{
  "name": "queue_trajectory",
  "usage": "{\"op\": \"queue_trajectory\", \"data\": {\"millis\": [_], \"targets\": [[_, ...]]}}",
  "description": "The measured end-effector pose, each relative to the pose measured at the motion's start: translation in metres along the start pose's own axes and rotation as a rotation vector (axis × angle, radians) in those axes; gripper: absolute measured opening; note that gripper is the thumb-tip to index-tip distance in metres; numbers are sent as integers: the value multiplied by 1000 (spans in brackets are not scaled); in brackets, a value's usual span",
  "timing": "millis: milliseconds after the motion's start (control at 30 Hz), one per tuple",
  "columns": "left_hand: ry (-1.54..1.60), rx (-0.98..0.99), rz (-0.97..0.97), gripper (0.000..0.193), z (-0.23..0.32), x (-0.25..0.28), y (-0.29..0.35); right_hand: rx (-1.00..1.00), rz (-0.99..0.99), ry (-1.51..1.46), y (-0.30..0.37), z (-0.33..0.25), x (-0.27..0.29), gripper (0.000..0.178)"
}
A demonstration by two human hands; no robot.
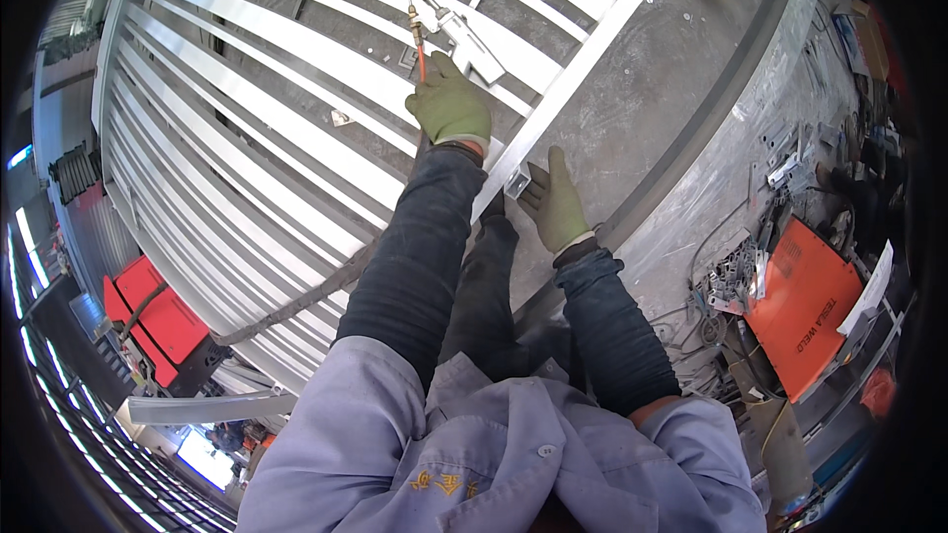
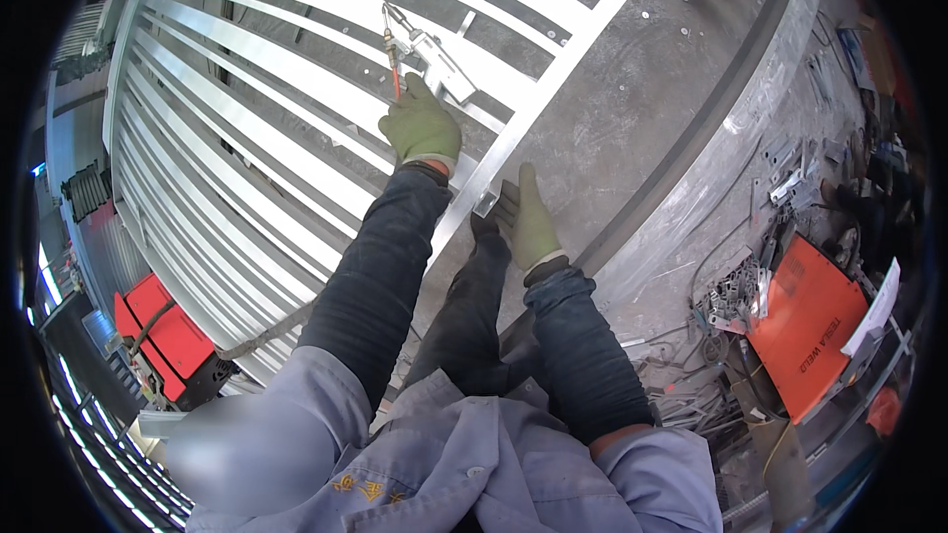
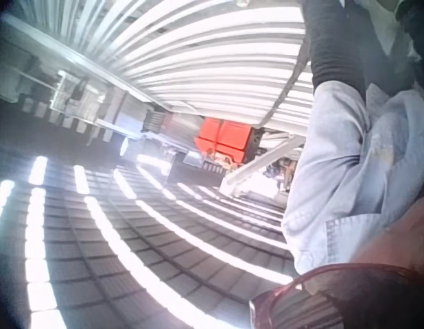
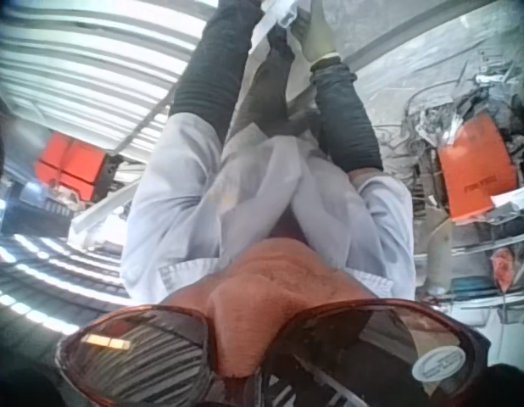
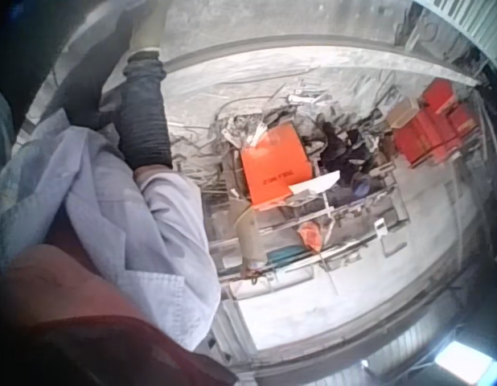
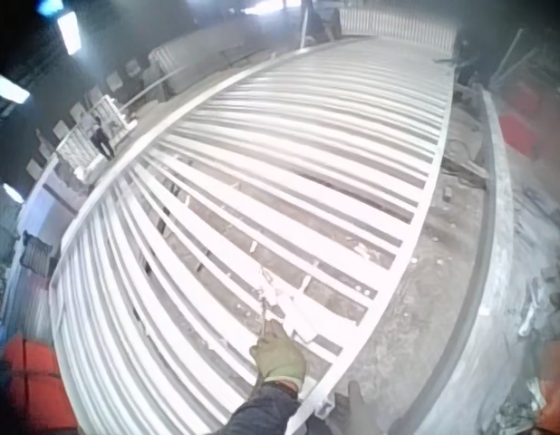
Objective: The person positions a metal bracket onto a slatted metal frame and uses a welding torch to tack weld the bracket in place. The person then repositions the bracket and performs additional tack welds to secure it.
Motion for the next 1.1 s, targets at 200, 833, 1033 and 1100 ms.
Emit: {"op": "queue_trajectory", "data": {"millis": [200, 833, 1033, 1100], "targets": [[304, -59, -7, 68, -27, 30, -1, 32, 22, -8, -3, 4, 5, 121], [960, -115, -888, 37, -190, 57, 182, 90, 91, 1, 4, 0, 4, 108], [989, -175, -941, 41, -176, 51, 170, 113, 150, -44, 3, 3, 9, 102], [959, -168, -951, 42, -174, 46, 166, 132, 147, -42, 6, 1, 6, 101]]}}
Point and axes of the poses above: each hand's wrist, its own y-axis away from the middle knuckle, its own x-axis out of the back of the hand, z = x × y, the point moved 9 cm from there along -y, towards the middle knuckle, and after that the axes turned 4 degrees about x, right-handed, at the moved point
